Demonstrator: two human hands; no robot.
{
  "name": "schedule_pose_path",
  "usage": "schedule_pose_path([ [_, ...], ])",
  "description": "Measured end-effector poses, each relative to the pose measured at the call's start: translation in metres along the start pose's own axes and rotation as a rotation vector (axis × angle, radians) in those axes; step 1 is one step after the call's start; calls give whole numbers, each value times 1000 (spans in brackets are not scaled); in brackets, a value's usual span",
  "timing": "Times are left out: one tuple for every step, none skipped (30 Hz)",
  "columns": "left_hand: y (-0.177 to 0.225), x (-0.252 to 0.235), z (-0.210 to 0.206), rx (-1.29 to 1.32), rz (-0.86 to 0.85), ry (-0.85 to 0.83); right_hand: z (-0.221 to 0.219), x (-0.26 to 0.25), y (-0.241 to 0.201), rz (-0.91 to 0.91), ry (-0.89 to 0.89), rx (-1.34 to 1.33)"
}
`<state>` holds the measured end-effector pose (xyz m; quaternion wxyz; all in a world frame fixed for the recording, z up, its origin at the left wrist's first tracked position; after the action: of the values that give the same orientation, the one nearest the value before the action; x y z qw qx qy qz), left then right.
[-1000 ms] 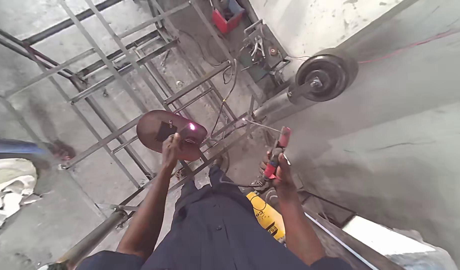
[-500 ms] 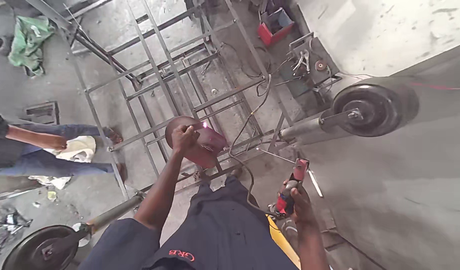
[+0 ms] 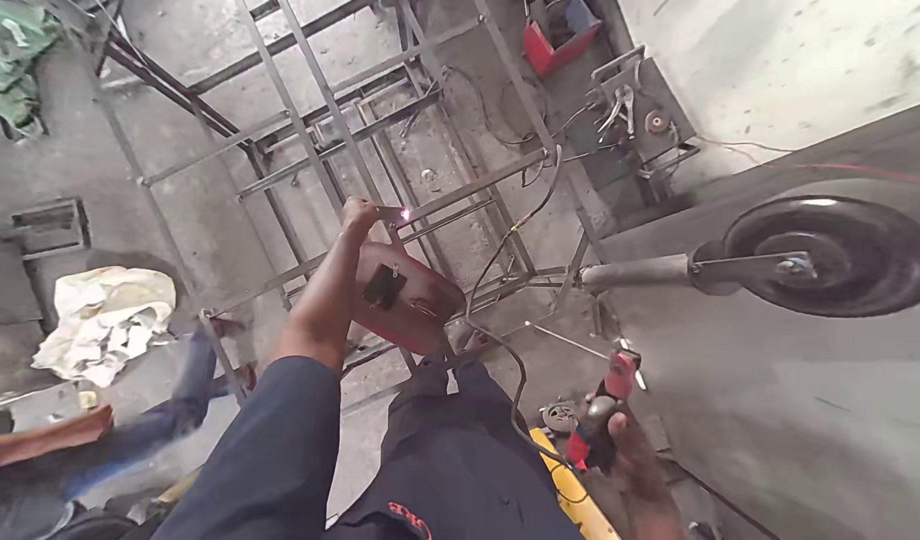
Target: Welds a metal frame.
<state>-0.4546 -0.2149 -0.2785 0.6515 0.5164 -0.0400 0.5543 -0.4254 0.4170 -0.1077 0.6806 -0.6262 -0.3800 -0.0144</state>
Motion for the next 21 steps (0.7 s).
schedule_pose_path([
  [-5, -14, -2, 28, 18, -17, -4, 5, 1, 5, 5, -2],
  [-9, -25, -4, 59, 39, -36, -7, 10, 1, 12, 9, -6],
  [-15, -35, -5, 97, 64, -44, -10, 16, 0, 14, 23, 2],
  [-19, -45, -6, 129, 86, -46, -12, 20, 0, 11, 47, 21],
  [-24, -52, -6, 141, 104, -55, -14, 24, 1, 5, 74, 40],
  [-28, -57, -6, 124, 116, -71, -15, 27, 3, -2, 97, 55],
  [-31, -63, -6, 82, 123, -86, -18, 29, 5, -11, 118, 55],
  [-38, -68, -7, 41, 125, -102, -21, 31, 6, -21, 135, 43],
  [-43, -73, -8, 22, 123, -124, -25, 32, 7, -24, 141, 31],
  [-46, -77, -8, 20, 122, -145, -29, 32, 7, -22, 141, 25],
  [-47, -80, -8, 33, 121, -152, -33, 31, 6, -17, 137, 17],
  [-46, -80, -8, 50, 125, -151, -37, 30, 5, -10, 137, 4],
  [-45, -77, -8, 60, 137, -154, -39, 30, 4, -6, 145, 0],
  [-44, -76, -7, 62, 149, -155, -42, 30, 4, -4, 157, -1],
  [-43, -74, -7, 65, 157, -158, -45, 29, 3, 0, 166, -7],
  [-42, -74, -6, 74, 163, -163, -46, 27, 3, 3, 172, -13],
  [-42, -74, -7, 101, 174, -182, -48, 23, 2, 8, 177, -15],
  [-42, -72, -9, 127, 186, -205, -50, 20, 0, 16, 175, -11],
  [-42, -70, -11, 141, 196, -233, -52, 16, -2, 26, 168, 1],
  [-40, -68, -12, 141, 204, -256, -55, 11, -3, 35, 155, 15],
  [-37, -65, -14, 139, 206, -279, -58, 6, -6, 39, 149, 38],
])
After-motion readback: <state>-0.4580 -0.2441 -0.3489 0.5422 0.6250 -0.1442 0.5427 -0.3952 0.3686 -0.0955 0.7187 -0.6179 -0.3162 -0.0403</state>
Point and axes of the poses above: each hand's wrist, its own x-axis away from the middle knuckle, its own z-axis out of the back of the hand, y = z × x, the point moved 6 cm from there along -x, towards the middle knuckle, and after that the axes turned 14 degrees about x, right-handed, at the moved point
